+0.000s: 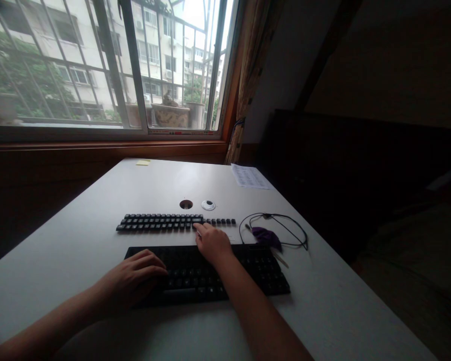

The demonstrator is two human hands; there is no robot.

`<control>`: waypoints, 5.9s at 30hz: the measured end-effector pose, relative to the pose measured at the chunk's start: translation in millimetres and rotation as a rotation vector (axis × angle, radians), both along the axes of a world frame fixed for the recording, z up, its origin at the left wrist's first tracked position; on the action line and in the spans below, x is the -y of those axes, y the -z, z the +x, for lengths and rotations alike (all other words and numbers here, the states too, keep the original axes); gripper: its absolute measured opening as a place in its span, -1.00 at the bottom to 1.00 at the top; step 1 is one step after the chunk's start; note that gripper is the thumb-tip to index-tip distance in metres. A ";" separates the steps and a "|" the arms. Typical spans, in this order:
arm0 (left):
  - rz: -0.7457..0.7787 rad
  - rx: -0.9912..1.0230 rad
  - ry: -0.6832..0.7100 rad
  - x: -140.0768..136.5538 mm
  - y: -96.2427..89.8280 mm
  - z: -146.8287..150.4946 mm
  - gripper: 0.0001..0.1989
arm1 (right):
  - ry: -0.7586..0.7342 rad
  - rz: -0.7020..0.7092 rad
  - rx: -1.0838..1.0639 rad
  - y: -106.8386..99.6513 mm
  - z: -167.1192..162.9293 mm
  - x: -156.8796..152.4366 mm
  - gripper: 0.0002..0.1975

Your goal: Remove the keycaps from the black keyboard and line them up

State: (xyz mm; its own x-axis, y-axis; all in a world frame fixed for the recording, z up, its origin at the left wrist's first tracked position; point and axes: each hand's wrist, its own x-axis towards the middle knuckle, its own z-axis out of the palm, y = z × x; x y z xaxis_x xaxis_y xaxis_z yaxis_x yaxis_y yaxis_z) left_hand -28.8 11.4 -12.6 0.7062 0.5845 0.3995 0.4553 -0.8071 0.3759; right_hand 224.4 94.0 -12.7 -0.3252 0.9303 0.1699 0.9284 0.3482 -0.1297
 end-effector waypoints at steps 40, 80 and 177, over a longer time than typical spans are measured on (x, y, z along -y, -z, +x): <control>-0.019 0.002 -0.020 0.3 5.3 0.0 -0.72 | -0.248 0.093 -0.045 5.1 -10.9 -4.8 -0.48; 0.194 0.178 -0.161 -27.8 4.7 -46.3 -0.80 | 0.091 0.584 -1.233 -66.2 76.7 1.8 -0.71; -0.290 0.140 -0.368 -37.9 16.5 -79.6 -0.79 | 0.309 0.419 -0.976 -9.3 151.6 5.1 -0.57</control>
